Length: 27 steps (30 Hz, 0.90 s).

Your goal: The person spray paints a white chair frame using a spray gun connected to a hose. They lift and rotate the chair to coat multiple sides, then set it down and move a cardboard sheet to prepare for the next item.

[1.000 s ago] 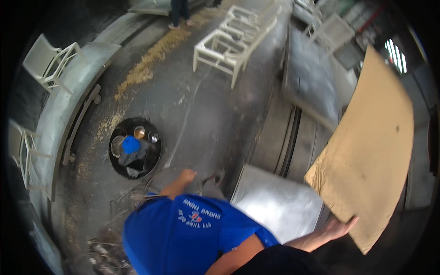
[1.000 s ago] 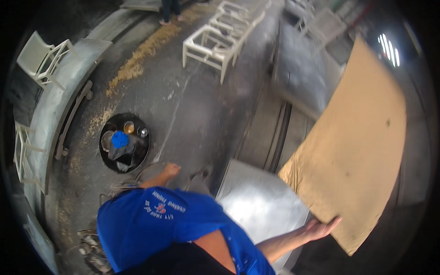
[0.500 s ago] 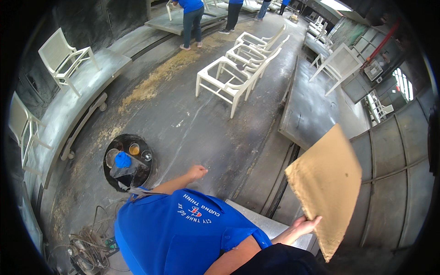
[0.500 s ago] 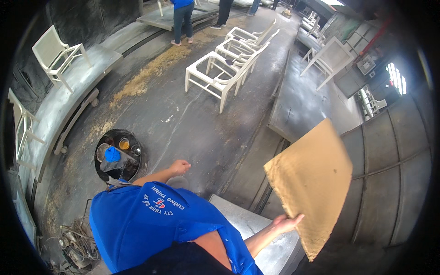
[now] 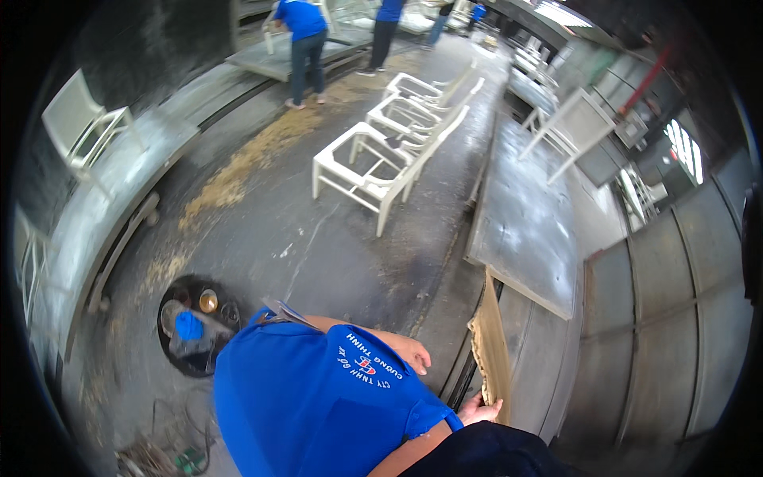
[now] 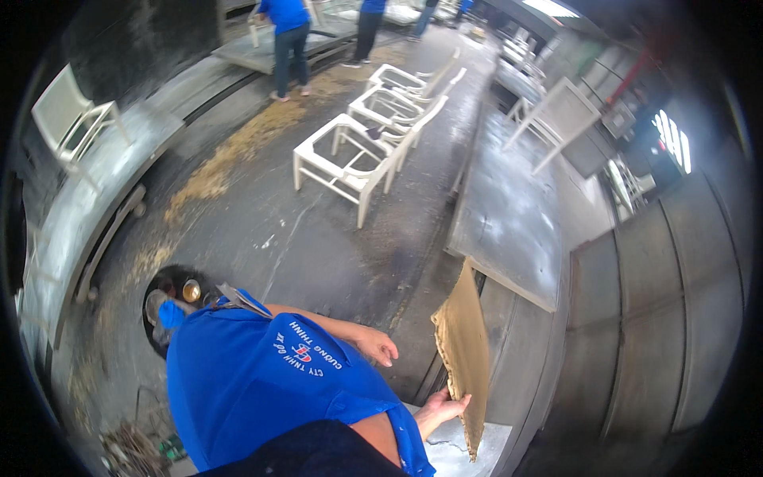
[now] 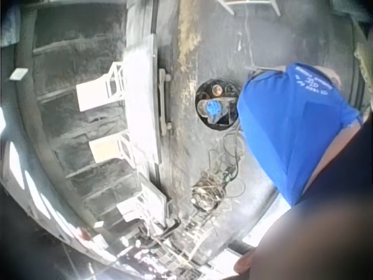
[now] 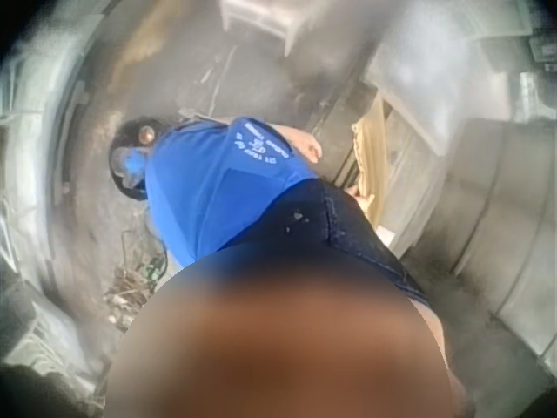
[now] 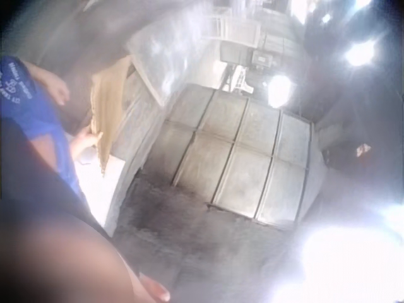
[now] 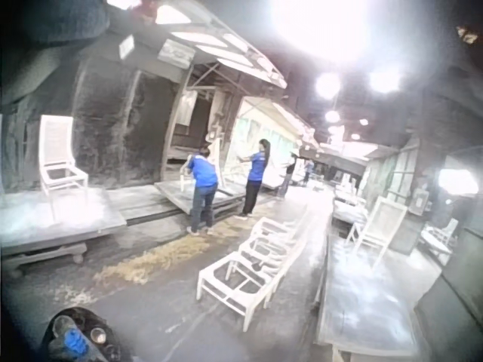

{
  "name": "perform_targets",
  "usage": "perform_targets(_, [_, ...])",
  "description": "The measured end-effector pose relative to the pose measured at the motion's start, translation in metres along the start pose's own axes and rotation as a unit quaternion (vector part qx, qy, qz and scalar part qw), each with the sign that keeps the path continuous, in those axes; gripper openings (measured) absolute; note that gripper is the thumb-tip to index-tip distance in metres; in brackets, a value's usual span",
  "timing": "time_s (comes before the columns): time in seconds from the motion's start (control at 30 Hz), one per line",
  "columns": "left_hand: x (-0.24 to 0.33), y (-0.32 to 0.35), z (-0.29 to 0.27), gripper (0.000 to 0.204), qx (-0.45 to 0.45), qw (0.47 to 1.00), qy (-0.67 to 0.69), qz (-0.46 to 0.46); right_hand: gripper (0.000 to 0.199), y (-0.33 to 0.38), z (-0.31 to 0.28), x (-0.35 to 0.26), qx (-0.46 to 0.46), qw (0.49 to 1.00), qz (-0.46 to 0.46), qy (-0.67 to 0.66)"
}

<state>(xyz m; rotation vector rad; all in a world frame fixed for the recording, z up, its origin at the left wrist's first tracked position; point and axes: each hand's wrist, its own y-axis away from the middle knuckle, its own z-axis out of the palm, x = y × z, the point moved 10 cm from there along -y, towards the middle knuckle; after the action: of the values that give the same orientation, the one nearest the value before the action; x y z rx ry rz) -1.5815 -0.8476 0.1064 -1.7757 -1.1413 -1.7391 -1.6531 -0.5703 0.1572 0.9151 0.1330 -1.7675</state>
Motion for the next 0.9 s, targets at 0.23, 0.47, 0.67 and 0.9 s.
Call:
perform_targets(0.23, [0.03,0.015,-0.103,0.063,-0.033,0.999,-0.043,0.006,0.046,0.054,0.066,-0.018,0.065,0.997,-0.03,-0.004])
perform_targets(0.47, [0.04,0.022,-0.162,0.064,-0.084,0.993,-0.088,0.004,0.051,0.094,0.131,-0.019,0.058,0.991,-0.118,0.032])
perform_targets(0.67, [0.099,-0.013,-0.159,0.074,-0.167,0.981,-0.058,0.08,0.056,0.075,0.189,0.005,0.053,0.989,-0.135,0.024])
perform_targets(0.9, [0.158,-0.084,-0.187,0.084,-0.179,0.975,0.047,0.12,0.054,0.004,0.265,0.05,-0.017,0.994,-0.105,0.006])
